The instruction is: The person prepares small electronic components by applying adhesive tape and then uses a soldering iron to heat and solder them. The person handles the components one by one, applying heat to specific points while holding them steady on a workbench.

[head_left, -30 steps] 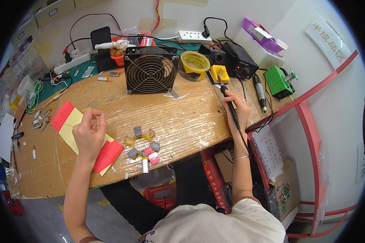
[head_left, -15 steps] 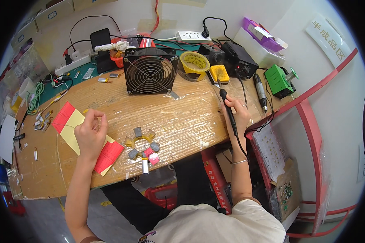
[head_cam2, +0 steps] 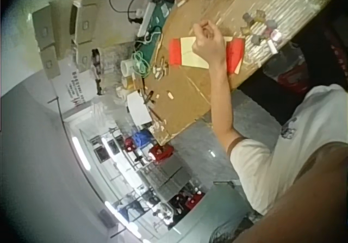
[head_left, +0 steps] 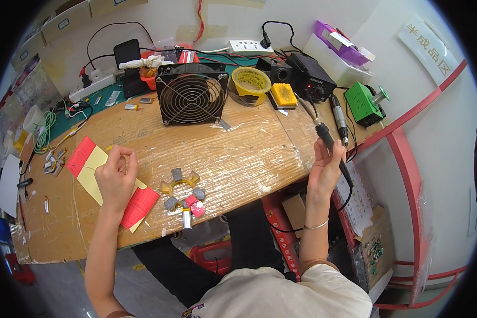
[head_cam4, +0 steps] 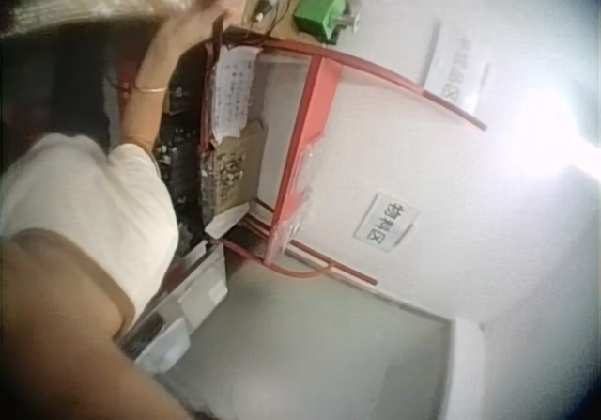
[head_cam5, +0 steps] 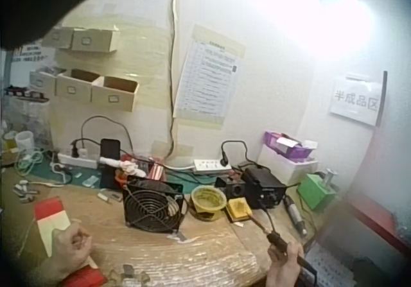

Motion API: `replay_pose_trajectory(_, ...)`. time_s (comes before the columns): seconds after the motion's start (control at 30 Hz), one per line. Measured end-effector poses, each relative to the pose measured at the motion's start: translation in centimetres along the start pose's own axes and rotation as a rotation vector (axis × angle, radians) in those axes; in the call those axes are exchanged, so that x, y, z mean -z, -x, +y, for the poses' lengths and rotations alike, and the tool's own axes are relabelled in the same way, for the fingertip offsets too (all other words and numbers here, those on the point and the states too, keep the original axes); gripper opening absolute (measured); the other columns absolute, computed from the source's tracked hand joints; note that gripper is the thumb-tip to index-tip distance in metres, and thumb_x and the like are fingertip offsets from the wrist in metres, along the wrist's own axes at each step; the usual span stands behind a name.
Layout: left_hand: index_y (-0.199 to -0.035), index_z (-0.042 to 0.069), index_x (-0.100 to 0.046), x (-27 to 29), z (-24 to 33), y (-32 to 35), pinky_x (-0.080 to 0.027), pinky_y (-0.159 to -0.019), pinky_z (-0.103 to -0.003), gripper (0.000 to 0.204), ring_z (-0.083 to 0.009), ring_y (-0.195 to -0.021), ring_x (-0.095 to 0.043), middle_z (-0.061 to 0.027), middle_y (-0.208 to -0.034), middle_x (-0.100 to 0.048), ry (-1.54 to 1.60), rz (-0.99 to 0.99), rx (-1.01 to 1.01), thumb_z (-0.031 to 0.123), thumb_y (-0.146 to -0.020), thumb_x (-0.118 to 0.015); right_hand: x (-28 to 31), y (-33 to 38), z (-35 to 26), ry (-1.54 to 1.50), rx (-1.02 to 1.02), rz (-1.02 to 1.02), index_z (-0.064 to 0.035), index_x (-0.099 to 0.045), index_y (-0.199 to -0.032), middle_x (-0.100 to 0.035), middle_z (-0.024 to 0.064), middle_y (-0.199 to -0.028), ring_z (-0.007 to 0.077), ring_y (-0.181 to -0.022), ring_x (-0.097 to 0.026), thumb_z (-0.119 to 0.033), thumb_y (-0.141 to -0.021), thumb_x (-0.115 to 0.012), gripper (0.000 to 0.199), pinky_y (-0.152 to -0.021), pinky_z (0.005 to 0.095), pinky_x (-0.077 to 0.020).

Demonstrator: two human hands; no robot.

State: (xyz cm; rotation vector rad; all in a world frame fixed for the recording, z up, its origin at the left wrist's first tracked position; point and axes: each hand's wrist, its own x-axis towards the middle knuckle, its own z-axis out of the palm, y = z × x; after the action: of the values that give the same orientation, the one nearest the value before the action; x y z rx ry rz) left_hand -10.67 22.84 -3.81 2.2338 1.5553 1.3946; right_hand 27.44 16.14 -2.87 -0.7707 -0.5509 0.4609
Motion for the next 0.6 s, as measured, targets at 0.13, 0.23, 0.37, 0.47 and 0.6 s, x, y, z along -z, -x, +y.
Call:
replay_pose_trajectory(0.13, -0.078, 0.005, -0.055, -0.1, -0.1, 0.0, -0.024, -0.04, -0.028, 0.009, -0.0097, -0.037, -0.029, -0.0008, -0.043, -0.031, 0.002, 0.002, 0.002, 0.006, -0.08, -0.064, -0.3, 0.5, -0.6, -0.06, -0.069, 0.048, -0.0068, -0.049, -0.088, -0.064, 0.0129, -0.088, 0.0214, -0.078, -0.066, -0.021, -0.088, -0.062, 0.019, -0.077, 0.0317, -0.0542)
replay_pose_trajectory(0.23, -0.077, 0.005, -0.055, -0.1, -0.1, 0.1, -0.024, -0.04, -0.027, 0.009, -0.0095, -0.037, -0.029, -0.0008, -0.044, -0.031, 0.004, 0.0, 0.005, 0.005, -0.08, -0.064, -0.3, 0.6, -0.8, -0.101, -0.092, 0.045, -0.0063, -0.05, -0.091, -0.064, 0.013, -0.09, 0.0209, -0.078, -0.065, -0.021, -0.087, -0.063, 0.02, -0.077, 0.0314, -0.0542)
replay_pose_trajectory(0.37, -0.077, 0.005, -0.055, -0.1, -0.1, 0.1, -0.024, -0.04, -0.027, 0.009, -0.0095, -0.037, -0.029, -0.0007, -0.044, -0.031, 0.007, -0.008, 0.022, 0.005, -0.079, -0.064, -0.1, 0.5, -0.8, -0.118, -0.098, -0.002, -0.0055, -0.055, -0.098, -0.065, 0.0118, -0.093, 0.0188, -0.082, -0.066, -0.021, -0.089, -0.061, 0.019, -0.078, 0.0293, -0.055)
replay_pose_trajectory(0.47, -0.077, 0.005, -0.055, -0.1, 0.0, 0.1, -0.024, -0.04, -0.027, 0.009, -0.0096, -0.037, -0.029, -0.0007, -0.044, -0.032, 0.003, -0.001, 0.012, 0.005, -0.079, -0.064, 0.0, -0.2, -0.3, -0.057, -0.05, 0.027, -0.0054, -0.05, -0.09, -0.063, 0.014, -0.089, 0.0211, -0.08, -0.066, -0.019, -0.088, -0.061, 0.018, -0.078, 0.0315, -0.055)
replay_pose_trajectory(0.6, -0.078, 0.005, -0.055, -0.1, -0.1, 0.1, -0.025, -0.04, -0.027, 0.008, -0.0096, -0.037, -0.03, -0.0007, -0.044, -0.032, 0.001, 0.003, 0.005, 0.005, -0.079, -0.064, -0.3, -2.0, 1.5, 0.18, 0.113, -0.083, -0.0035, -0.051, -0.084, -0.063, 0.0126, -0.088, 0.0185, -0.082, -0.066, -0.008, -0.087, -0.061, 0.012, -0.079, 0.0318, -0.0552)
